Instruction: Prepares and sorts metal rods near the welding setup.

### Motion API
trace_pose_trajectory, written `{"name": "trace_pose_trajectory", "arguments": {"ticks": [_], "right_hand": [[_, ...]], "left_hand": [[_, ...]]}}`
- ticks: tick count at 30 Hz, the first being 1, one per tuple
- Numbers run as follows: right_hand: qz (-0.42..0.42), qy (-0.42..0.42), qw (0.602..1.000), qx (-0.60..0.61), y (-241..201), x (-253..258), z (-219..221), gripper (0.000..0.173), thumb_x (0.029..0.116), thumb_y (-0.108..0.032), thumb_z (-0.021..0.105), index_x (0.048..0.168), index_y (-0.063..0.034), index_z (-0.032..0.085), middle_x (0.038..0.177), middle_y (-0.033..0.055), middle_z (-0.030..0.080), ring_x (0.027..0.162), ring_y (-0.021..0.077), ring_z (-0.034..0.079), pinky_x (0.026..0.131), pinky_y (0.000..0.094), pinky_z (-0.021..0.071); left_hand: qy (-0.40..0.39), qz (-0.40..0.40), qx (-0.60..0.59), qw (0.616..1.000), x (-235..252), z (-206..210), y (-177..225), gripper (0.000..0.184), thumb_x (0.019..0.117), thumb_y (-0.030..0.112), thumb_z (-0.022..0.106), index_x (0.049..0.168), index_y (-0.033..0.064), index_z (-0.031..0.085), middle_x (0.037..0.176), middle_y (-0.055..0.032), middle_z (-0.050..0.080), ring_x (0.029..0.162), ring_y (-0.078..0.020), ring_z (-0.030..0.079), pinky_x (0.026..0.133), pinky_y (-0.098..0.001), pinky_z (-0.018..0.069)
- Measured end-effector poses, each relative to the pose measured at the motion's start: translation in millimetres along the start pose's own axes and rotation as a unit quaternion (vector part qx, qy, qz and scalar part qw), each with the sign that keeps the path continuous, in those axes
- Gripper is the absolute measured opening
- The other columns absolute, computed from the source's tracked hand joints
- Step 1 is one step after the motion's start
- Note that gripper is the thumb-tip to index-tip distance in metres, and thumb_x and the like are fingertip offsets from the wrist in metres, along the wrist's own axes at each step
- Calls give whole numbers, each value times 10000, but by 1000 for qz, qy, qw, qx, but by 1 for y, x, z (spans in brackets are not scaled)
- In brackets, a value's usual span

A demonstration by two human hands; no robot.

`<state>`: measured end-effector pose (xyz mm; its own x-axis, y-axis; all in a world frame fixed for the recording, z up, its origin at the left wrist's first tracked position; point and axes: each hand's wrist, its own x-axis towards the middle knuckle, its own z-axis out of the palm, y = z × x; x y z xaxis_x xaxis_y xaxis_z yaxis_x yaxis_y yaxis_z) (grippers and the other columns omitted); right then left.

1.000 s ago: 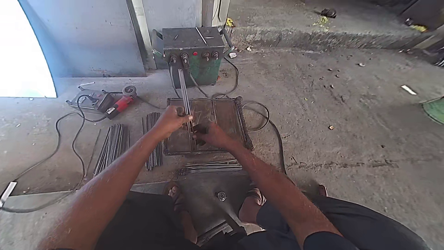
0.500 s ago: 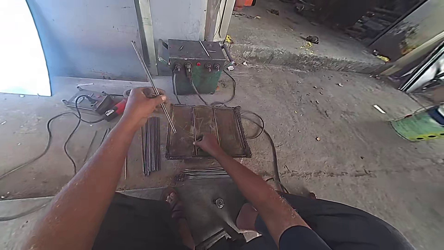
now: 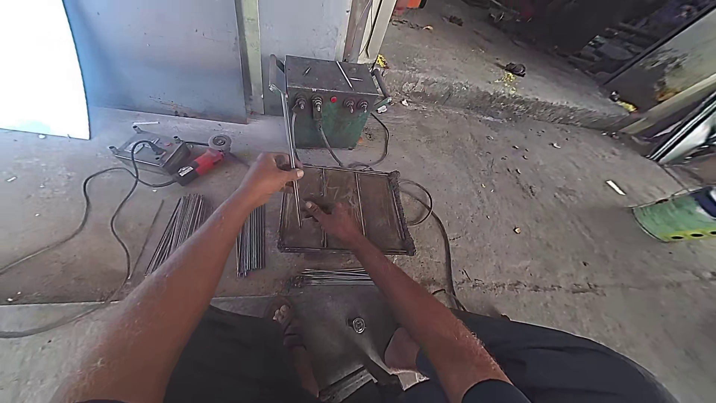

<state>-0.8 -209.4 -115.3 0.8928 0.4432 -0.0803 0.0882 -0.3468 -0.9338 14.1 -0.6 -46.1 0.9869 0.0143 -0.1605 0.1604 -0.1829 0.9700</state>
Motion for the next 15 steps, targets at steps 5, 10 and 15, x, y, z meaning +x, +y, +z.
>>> {"name": "trace_pose_trajectory", "arguments": {"ticks": [5,10,15], "right_hand": [[10,-46,998,49,-24,0,13,226,984,-140,703,1147,16,701,954,112,756,773,158,755,752,320,657],[46,-46,997,40,-12,4,21,264,959,-126,729,1192,-9,684,1010,119,747,811,172,753,766,333,656],[113,-44,993,-3,6,10,40,272,932,-161,757,1146,-10,683,949,92,750,724,156,747,703,324,657]], "left_hand": [[-52,-11,75,996,-1,3,-3,211,936,98,757,1137,47,717,1032,-130,732,842,-233,740,755,-430,646],[-2,-34,69,997,-2,-16,-4,287,949,71,732,1228,28,676,1081,-148,721,845,-220,748,778,-397,651],[94,-29,53,994,-2,-51,1,188,951,67,720,1138,67,718,1055,-112,737,828,-193,744,766,-381,644]]}}
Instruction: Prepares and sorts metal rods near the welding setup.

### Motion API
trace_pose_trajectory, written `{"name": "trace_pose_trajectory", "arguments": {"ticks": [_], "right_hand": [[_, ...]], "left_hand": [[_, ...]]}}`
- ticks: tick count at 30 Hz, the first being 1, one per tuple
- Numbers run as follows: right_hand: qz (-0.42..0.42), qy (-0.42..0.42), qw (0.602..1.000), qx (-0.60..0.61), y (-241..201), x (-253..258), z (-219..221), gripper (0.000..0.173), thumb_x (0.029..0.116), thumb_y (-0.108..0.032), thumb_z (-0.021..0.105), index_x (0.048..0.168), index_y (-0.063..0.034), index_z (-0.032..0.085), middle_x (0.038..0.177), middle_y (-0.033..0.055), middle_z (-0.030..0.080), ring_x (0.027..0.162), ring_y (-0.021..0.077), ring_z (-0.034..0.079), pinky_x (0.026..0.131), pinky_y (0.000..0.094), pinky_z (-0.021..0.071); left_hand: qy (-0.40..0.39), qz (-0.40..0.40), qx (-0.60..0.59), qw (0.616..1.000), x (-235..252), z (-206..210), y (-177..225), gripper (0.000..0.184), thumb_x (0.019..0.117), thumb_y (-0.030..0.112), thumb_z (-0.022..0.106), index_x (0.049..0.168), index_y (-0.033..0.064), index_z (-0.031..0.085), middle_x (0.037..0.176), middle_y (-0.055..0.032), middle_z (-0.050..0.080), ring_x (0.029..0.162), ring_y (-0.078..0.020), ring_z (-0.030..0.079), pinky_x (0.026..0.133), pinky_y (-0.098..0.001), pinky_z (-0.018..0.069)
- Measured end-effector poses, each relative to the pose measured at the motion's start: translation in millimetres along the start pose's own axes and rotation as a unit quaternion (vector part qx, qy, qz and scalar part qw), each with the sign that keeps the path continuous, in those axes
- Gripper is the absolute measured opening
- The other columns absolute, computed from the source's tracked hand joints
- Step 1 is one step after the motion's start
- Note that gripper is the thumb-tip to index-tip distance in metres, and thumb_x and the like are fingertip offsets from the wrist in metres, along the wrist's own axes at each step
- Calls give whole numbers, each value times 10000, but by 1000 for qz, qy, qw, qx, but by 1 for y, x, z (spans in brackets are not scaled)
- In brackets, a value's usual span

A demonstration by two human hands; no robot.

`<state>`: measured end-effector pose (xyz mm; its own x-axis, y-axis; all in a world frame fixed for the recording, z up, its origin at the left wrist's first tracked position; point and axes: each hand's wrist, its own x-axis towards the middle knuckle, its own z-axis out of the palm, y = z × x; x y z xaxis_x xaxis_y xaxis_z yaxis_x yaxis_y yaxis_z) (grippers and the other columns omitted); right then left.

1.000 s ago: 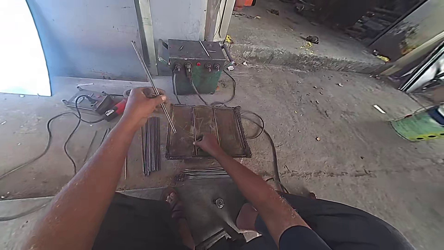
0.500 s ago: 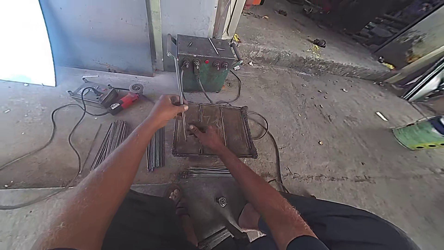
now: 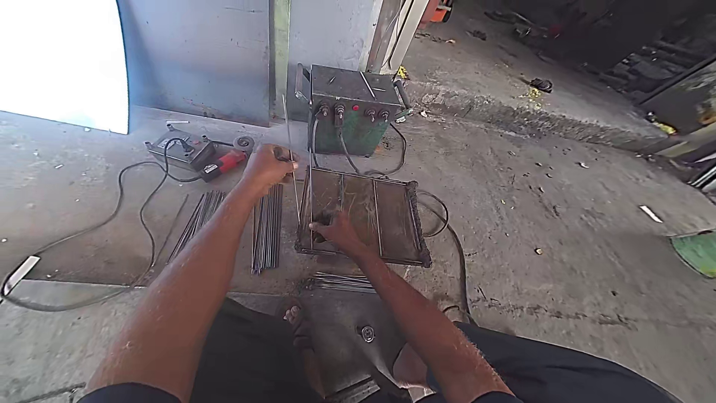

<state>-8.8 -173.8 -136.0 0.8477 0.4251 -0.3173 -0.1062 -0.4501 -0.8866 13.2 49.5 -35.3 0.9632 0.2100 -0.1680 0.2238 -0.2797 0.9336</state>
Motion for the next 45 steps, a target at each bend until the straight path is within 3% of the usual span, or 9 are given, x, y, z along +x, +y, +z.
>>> {"name": "trace_pose_trajectory", "arguments": {"ticks": [6,14,19,23,25,29,35,43,45], "right_hand": [[87,14,987,-136,22,25,14,355,913,-239,771,1200,-51,683,1020,85,745,773,145,741,748,327,635],[52,27,964,-259,11,53,32,406,890,-339,777,1213,-109,691,1086,91,735,957,214,717,898,426,573],[-47,71,996,-38,10,36,21,315,1048,-349,592,1124,-76,729,911,54,748,752,134,702,741,343,592],[-98,28,991,82,-28,-18,-21,373,1088,-357,498,1321,-117,663,1071,72,760,799,151,707,718,318,590],[-100,-2,995,18,-37,-36,-47,286,1063,-209,575,1317,-100,647,1035,79,754,701,142,682,615,280,571],[-11,72,984,-160,0,-39,-108,254,977,-215,720,1204,-105,693,984,80,751,747,185,730,707,393,633],[223,193,897,-330,99,-50,-194,372,898,-302,759,1180,-63,715,1170,188,705,1121,339,670,994,541,515],[164,271,897,-308,135,-58,-211,326,847,-196,808,1133,-77,709,1026,226,720,948,435,695,804,666,550],[178,272,888,-326,132,-51,-218,329,855,-225,790,1144,-87,717,1075,206,724,1024,414,691,873,654,539]], "left_hand": [[60,37,-95,993,-1,-29,4,228,952,62,716,1179,44,701,1054,-103,722,791,-168,724,709,-331,636],[67,23,-101,992,4,-28,4,248,940,76,739,1185,56,704,1049,-99,732,785,-163,733,699,-321,639],[2,11,-81,997,7,-5,2,241,929,61,750,1166,47,704,1065,-109,734,796,-175,742,718,-342,646],[-72,14,-45,996,6,46,-3,219,911,70,774,1114,21,708,1021,-129,723,803,-199,737,752,-370,647],[-98,29,32,994,6,70,-3,246,898,163,811,1100,55,722,1009,-124,738,835,-226,746,802,-441,641],[-131,97,208,964,3,88,17,401,875,410,828,1181,161,757,1069,-85,764,965,-259,736,910,-573,577],[-75,167,183,966,4,73,41,365,915,336,802,1229,163,731,1070,-84,763,992,-250,731,925,-583,560],[-57,135,194,970,5,58,29,344,914,318,804,1218,171,735,1090,-91,757,1012,-263,719,932,-593,544],[-57,134,198,969,4,57,33,359,914,313,804,1228,156,726,1109,-100,751,1029,-266,714,938,-593,543]]}}
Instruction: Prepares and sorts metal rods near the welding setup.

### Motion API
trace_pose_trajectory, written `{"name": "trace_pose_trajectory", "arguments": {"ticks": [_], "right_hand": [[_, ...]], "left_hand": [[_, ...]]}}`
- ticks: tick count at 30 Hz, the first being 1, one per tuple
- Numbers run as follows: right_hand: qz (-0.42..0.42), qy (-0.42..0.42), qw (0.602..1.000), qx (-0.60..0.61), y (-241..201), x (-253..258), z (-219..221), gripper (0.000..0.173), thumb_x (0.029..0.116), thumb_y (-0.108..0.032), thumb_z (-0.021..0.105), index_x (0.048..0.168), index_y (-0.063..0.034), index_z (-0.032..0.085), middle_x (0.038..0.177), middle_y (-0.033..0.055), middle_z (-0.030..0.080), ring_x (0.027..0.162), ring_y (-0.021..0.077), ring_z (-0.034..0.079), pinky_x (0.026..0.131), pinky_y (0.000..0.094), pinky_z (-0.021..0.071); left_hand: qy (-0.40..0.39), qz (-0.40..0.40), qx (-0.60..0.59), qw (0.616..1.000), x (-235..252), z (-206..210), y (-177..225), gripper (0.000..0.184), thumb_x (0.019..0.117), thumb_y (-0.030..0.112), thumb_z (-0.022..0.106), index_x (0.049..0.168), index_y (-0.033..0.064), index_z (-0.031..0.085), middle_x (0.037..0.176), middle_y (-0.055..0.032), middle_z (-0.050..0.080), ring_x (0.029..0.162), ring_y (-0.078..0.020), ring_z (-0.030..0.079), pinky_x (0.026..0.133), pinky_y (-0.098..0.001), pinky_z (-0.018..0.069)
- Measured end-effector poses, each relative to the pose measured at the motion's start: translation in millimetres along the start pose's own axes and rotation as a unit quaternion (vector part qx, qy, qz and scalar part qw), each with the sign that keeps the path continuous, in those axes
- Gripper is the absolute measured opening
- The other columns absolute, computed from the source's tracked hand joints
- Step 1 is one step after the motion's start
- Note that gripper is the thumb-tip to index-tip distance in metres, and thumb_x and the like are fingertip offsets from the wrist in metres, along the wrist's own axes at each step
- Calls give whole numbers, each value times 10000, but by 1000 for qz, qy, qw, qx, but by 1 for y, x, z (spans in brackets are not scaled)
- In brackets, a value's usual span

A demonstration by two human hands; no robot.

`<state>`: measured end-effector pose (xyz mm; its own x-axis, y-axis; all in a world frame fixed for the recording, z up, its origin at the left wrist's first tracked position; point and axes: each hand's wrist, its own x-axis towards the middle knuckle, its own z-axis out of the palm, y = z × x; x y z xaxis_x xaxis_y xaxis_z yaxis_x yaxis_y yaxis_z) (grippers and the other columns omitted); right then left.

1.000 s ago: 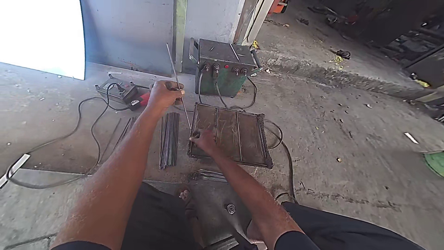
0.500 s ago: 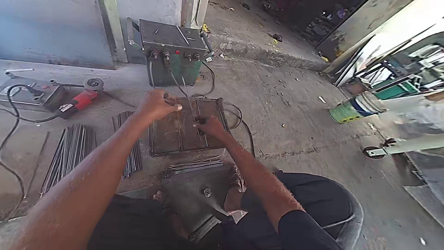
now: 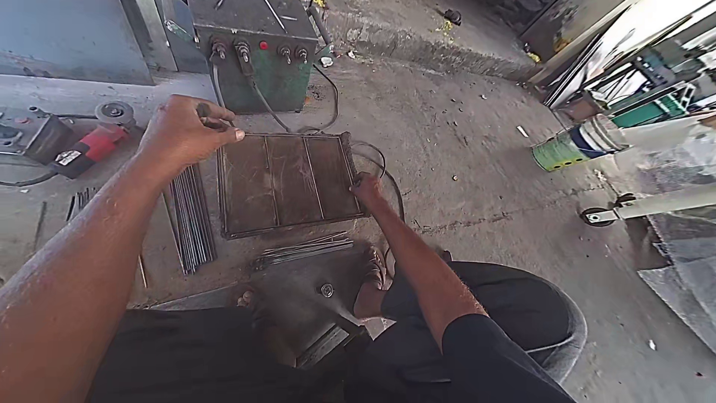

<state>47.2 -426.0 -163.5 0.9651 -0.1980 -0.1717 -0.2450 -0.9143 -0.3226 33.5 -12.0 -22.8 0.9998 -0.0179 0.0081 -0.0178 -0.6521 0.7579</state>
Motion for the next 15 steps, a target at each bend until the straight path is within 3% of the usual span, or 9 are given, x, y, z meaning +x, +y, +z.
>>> {"name": "trace_pose_trajectory", "arguments": {"ticks": [3,6,8,10,12,13,15], "right_hand": [[10,0,1000,-4,8,-3,3,393,892,-238,756,1244,-83,680,1159,204,707,1118,410,664,946,644,516],[27,26,999,-24,14,-7,-7,394,919,-201,672,1310,-153,659,1201,153,706,1130,377,668,912,640,531],[11,58,998,-24,4,-17,-12,372,936,-278,647,1299,-197,662,1198,94,713,1091,335,686,864,613,544],[-123,93,988,22,-9,-44,-5,364,980,-421,630,1215,-151,693,1033,64,738,917,249,716,798,509,582],[-328,97,936,89,-20,-76,27,327,981,-368,665,1052,-56,730,836,80,731,727,220,709,687,480,597],[-408,48,908,80,-27,-94,46,298,978,-346,678,1028,-58,737,823,74,734,717,221,712,682,491,603],[-478,-117,870,-20,-32,-124,87,270,983,-343,650,1109,-120,734,914,71,752,801,261,737,704,544,593]], "left_hand": [[-7,2,-1,1000,-4,2,3,402,914,304,794,1254,114,694,1174,-135,713,1049,-257,693,951,-538,546],[-9,-8,23,1000,-2,4,8,396,944,338,751,1278,138,676,1225,-89,678,1066,-145,654,981,-393,518],[-4,-22,34,999,0,6,9,346,955,358,733,1248,179,693,1211,-43,683,1047,-104,636,967,-368,496],[-3,-34,40,999,1,9,9,327,958,374,725,1227,190,708,1192,-34,688,1017,-115,623,945,-399,481],[-5,-37,47,998,3,12,12,319,958,383,724,1203,179,714,1179,-47,683,1018,-140,618,944,-433,477],[-3,-39,48,998,3,13,15,322,953,386,728,1188,166,716,1174,-61,679,1027,-162,616,951,-460,473],[5,-34,35,999,1,12,23,333,946,382,739,1152,121,716,1147,-86,673,1018,-187,603,943,-468,468]]}}
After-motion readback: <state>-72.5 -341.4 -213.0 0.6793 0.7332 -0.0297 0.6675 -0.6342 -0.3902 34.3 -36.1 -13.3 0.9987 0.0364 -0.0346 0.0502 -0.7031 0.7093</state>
